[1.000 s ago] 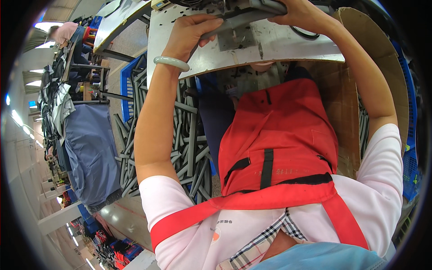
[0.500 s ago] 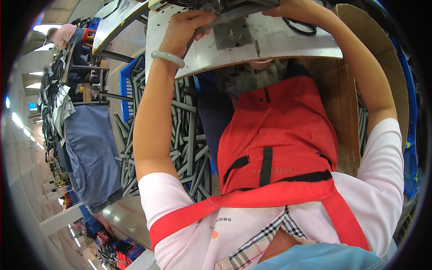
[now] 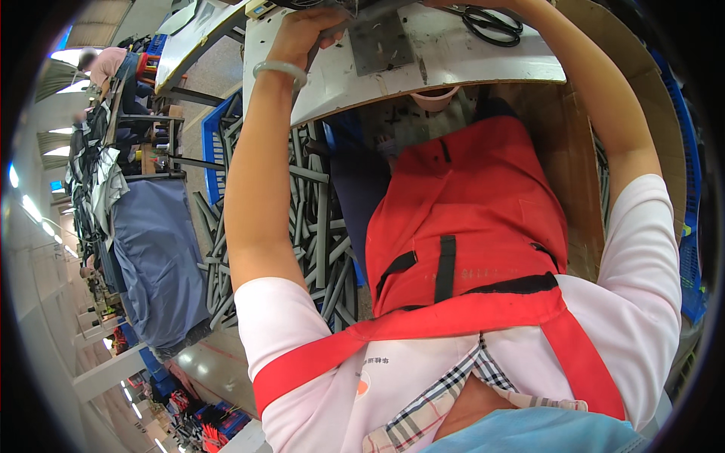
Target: Cutting and feeding gray cylindrical foam or rubber components into a processing machine.
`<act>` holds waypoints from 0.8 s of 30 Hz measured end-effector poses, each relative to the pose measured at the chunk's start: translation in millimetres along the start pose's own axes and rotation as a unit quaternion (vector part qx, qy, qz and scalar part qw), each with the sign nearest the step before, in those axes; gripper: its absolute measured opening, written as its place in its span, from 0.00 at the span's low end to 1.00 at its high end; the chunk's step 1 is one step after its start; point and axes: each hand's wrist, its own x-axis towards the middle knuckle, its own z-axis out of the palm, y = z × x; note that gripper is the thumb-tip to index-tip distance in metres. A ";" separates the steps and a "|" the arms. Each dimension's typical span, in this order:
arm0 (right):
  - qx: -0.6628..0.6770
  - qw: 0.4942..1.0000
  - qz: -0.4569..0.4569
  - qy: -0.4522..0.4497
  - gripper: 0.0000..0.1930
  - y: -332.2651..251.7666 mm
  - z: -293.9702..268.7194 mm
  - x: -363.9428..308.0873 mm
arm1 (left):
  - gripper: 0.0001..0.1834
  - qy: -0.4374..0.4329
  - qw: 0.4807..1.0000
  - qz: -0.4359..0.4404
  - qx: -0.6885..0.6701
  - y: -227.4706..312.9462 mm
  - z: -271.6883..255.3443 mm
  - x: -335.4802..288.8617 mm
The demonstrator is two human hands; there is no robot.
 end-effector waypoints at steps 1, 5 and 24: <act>0.111 0.989 -0.089 -0.027 0.39 6.2 -3.0 1.3 | 0.12 0.014 1.000 -0.001 0.004 -6.4 -9.1 -0.7; -0.177 0.978 -0.003 0.108 0.39 17.5 16.1 -5.6 | 0.11 -0.004 1.000 -0.015 -0.007 12.0 18.1 -16.4; -0.142 0.968 0.074 0.192 0.18 -30.1 9.9 -125.9 | 0.18 0.052 0.998 -0.041 0.010 -19.0 44.0 -107.5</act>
